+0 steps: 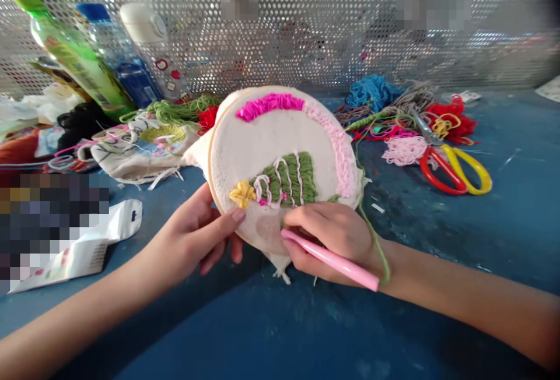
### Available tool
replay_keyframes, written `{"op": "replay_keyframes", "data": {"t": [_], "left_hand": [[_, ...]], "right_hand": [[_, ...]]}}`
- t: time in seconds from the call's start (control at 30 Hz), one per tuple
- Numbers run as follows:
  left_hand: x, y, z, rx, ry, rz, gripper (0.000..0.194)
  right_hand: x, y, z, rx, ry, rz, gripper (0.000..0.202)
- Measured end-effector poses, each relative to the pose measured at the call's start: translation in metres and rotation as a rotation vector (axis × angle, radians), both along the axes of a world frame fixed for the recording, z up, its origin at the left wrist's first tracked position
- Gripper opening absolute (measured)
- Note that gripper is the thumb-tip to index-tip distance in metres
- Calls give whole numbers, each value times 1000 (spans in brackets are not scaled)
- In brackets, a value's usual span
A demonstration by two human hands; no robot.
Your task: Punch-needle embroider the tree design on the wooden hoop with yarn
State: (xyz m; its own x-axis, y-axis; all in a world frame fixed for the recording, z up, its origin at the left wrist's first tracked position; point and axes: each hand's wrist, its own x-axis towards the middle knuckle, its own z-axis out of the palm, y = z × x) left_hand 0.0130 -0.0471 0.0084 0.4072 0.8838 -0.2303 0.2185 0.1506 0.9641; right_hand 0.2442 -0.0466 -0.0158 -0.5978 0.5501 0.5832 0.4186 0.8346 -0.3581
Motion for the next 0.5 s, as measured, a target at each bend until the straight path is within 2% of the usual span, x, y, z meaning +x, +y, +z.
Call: {"op": "replay_keyframes", "data": {"t": [0.17, 0.33, 0.5], "left_hand": [[-2, -6, -8, 36, -15, 46, 27], [-5, -4, -17, 12, -18, 41, 26], [-7, -4, -18, 12, -10, 41, 26]], "right_hand": [[7, -8, 5, -72, 129, 74, 9], [18, -11, -3, -202, 224, 141, 8], [17, -9, -4, -187, 228, 140, 7]]}}
